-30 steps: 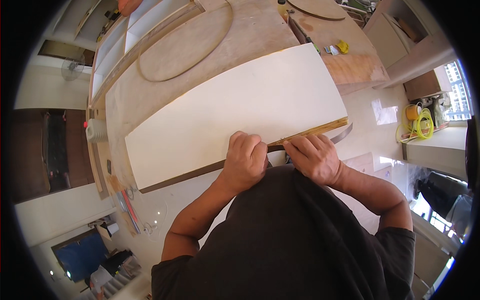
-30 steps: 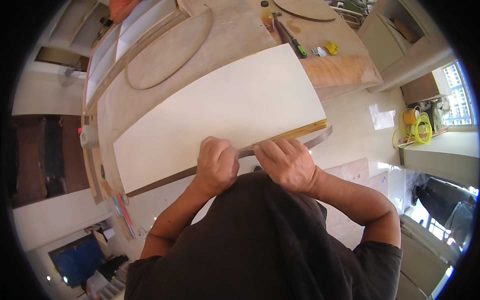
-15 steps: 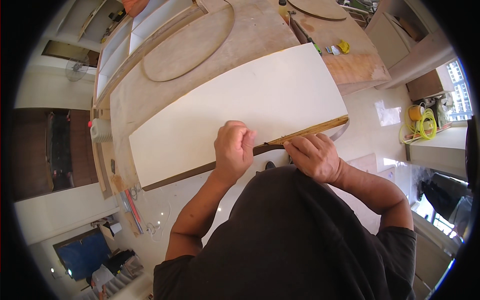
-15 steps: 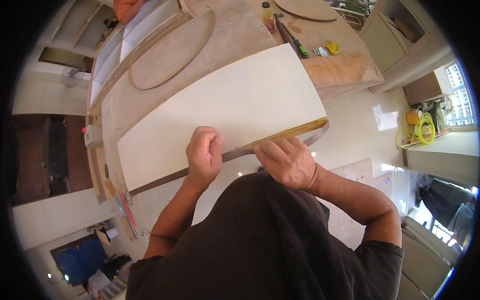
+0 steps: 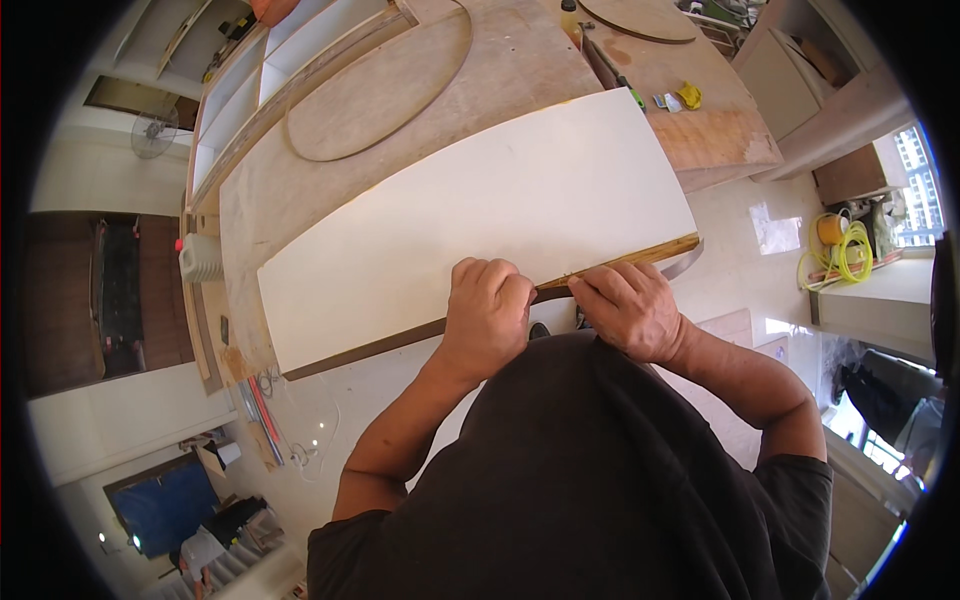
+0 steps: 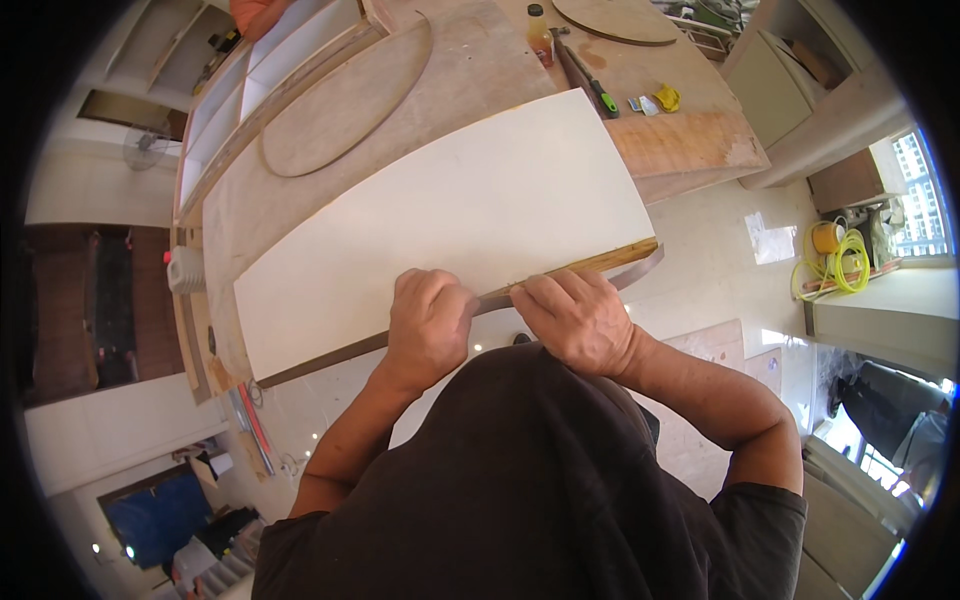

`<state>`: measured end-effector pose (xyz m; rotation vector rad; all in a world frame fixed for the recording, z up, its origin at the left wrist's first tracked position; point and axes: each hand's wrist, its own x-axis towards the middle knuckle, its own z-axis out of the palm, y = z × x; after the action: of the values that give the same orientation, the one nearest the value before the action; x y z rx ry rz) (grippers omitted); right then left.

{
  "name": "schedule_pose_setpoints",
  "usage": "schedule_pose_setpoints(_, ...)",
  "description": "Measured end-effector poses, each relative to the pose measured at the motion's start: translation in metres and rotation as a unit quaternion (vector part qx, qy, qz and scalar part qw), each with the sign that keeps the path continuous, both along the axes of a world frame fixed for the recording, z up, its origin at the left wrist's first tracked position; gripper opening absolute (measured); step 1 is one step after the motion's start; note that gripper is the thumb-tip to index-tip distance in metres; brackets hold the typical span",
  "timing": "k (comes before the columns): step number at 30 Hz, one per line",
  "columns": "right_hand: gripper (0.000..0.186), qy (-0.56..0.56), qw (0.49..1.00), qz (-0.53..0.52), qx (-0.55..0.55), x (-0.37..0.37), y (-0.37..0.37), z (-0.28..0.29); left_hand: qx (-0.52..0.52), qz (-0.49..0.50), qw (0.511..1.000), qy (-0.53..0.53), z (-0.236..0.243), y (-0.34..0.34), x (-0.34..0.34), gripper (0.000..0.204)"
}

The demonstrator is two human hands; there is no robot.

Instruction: The person sands a wooden edge, retrieves a curved edge banding strip, and fits it onto a white panel. They use a hammer to tap the banding into place along the edge, then trim the excess with scissors.

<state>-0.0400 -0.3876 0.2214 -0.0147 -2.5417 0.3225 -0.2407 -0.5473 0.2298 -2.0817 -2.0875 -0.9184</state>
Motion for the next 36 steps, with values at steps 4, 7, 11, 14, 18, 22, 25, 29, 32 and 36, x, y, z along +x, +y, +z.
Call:
schedule_pose_setpoints(4, 0.036, 0.015, 1.0, 0.0, 0.024, -0.001, -0.001, 0.001, 0.042, 0.049, 0.997, -0.04, 0.004, 0.004, -0.005, 0.013)
schedule_pose_setpoints(7, 0.037, 0.012, 1.0, 0.0, 0.017, -0.002, 0.0, 0.001, 0.054, 0.115, 0.969, -0.214, 0.022, -0.008, -0.007, 0.011)
schedule_pose_setpoints(11, 0.039, 0.002, 1.0, -0.007, 0.011, -0.004, 0.002, 0.002, -0.021, 0.004, 0.993, -0.118, 0.042, -0.047, -0.008, 0.01)
schedule_pose_setpoints(14, 0.042, -0.012, 1.0, -0.016, 0.02, -0.004, 0.002, 0.005, -0.205, 0.003, 0.978, -0.047, 0.03, -0.081, 0.0, 0.012)
schedule_pose_setpoints(18, 0.046, -0.025, 0.998, -0.015, 0.053, -0.004, 0.002, 0.003, -0.295, 0.075, 0.952, -0.038, 0.017, -0.099, 0.01, 0.021)
schedule_pose_setpoints(22, 0.042, -0.03, 0.997, 0.003, 0.071, -0.001, 0.007, -0.001, -0.019, 0.059, 0.998, -0.013, 0.014, -0.069, 0.016, 0.034)
schedule_pose_setpoints(25, 0.037, -0.019, 0.996, 0.001, 0.087, -0.005, 0.009, 0.003, 0.032, 0.055, 0.998, 0.004, 0.012, -0.043, 0.013, 0.041)
schedule_pose_setpoints(29, 0.033, -0.012, 0.995, 0.003, 0.098, -0.007, 0.011, 0.006, 0.033, 0.035, 0.999, -0.005, -0.003, -0.034, 0.002, 0.039)
schedule_pose_setpoints(32, 0.034, -0.008, 0.995, 0.0, 0.098, -0.008, 0.012, 0.001, 0.043, 0.024, 0.999, 0.019, -0.01, -0.032, -0.002, 0.036)
schedule_pose_setpoints(36, 0.033, -0.014, 0.996, 0.004, 0.092, -0.009, 0.012, 0.001, 0.061, 0.028, 0.997, 0.028, -0.015, -0.029, -0.003, 0.032)
